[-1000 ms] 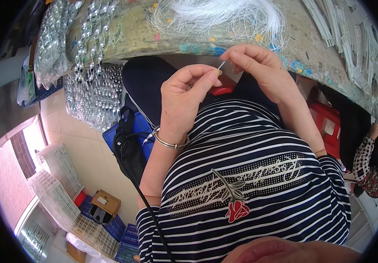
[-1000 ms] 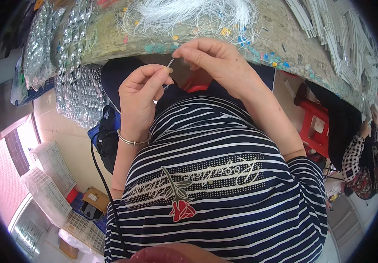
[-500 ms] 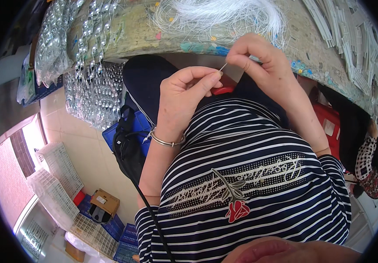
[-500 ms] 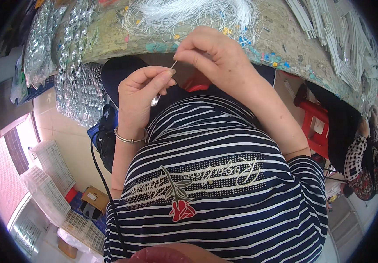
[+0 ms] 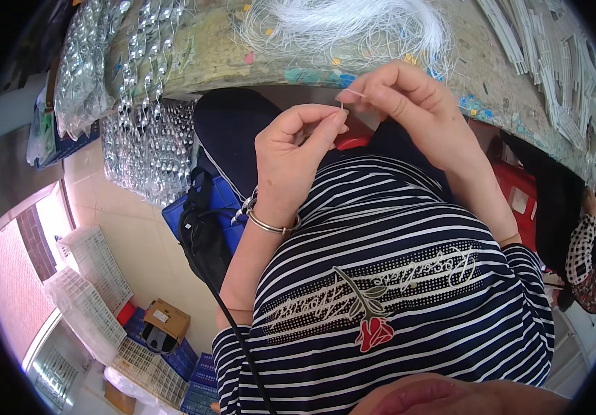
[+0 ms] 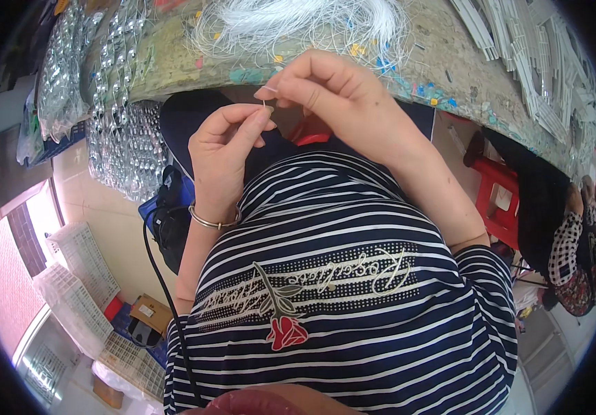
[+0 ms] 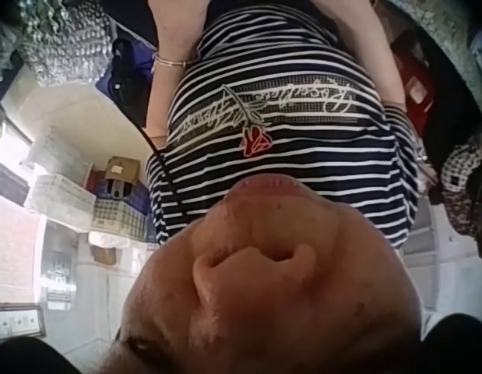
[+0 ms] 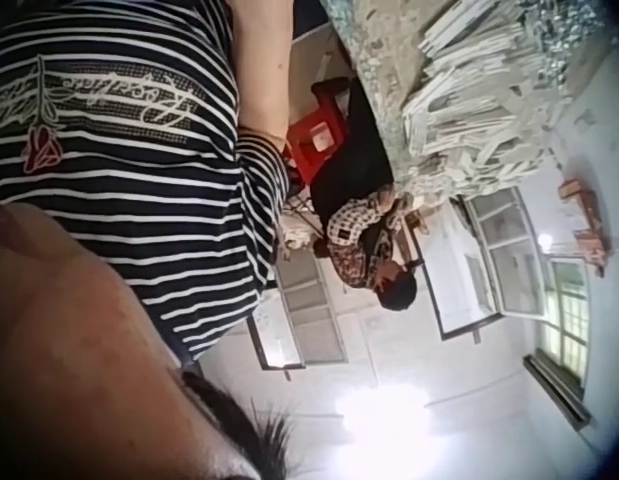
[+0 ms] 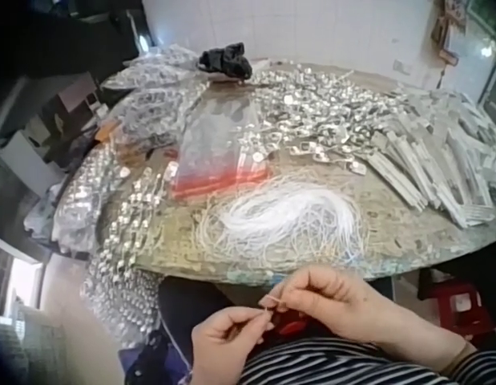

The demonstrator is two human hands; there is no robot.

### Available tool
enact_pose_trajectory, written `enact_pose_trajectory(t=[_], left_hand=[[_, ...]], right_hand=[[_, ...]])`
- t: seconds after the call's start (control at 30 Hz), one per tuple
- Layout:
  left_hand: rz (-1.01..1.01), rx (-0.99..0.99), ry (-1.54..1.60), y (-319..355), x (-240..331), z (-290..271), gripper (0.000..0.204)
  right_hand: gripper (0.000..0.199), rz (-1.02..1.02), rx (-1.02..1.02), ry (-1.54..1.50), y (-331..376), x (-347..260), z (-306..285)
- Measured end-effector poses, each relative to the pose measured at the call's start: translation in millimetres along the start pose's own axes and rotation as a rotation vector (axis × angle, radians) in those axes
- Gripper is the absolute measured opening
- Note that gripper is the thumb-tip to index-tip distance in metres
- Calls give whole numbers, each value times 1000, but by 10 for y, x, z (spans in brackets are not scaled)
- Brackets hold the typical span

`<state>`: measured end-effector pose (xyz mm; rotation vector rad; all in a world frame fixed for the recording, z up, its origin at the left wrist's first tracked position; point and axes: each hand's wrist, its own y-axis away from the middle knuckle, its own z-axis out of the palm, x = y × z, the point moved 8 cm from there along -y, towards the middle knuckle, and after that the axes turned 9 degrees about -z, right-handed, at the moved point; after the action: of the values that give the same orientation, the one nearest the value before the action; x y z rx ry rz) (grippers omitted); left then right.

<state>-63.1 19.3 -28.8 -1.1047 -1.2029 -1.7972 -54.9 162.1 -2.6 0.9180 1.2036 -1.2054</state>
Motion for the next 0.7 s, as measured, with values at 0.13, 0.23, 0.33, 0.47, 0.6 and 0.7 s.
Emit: enact_pose_trajectory(t=[0.13, 0.23, 0.33, 0.47, 0.6, 0.7], left_hand=[[33, -14, -36, 5, 51, -14, 13], [25, -60, -20, -9, 17, -13, 15], [-40, -60, 126, -15, -45, -2, 14], [-104, -52, 224, -22, -92, 2, 15], [-34, -95, 232, -14, -28, 10, 13], [51, -35, 35, 10, 68, -14, 10]], right_hand=[[7, -302, -109, 662, -2, -263, 120], [9, -515, -174, 854, 4, -409, 247], [13, -587, -202, 948, 31, -419, 356], [12, -569, -178, 909, 24, -405, 354], [10, -521, -156, 860, 22, -407, 313], [5, -382, -99, 705, -11, -261, 186]])
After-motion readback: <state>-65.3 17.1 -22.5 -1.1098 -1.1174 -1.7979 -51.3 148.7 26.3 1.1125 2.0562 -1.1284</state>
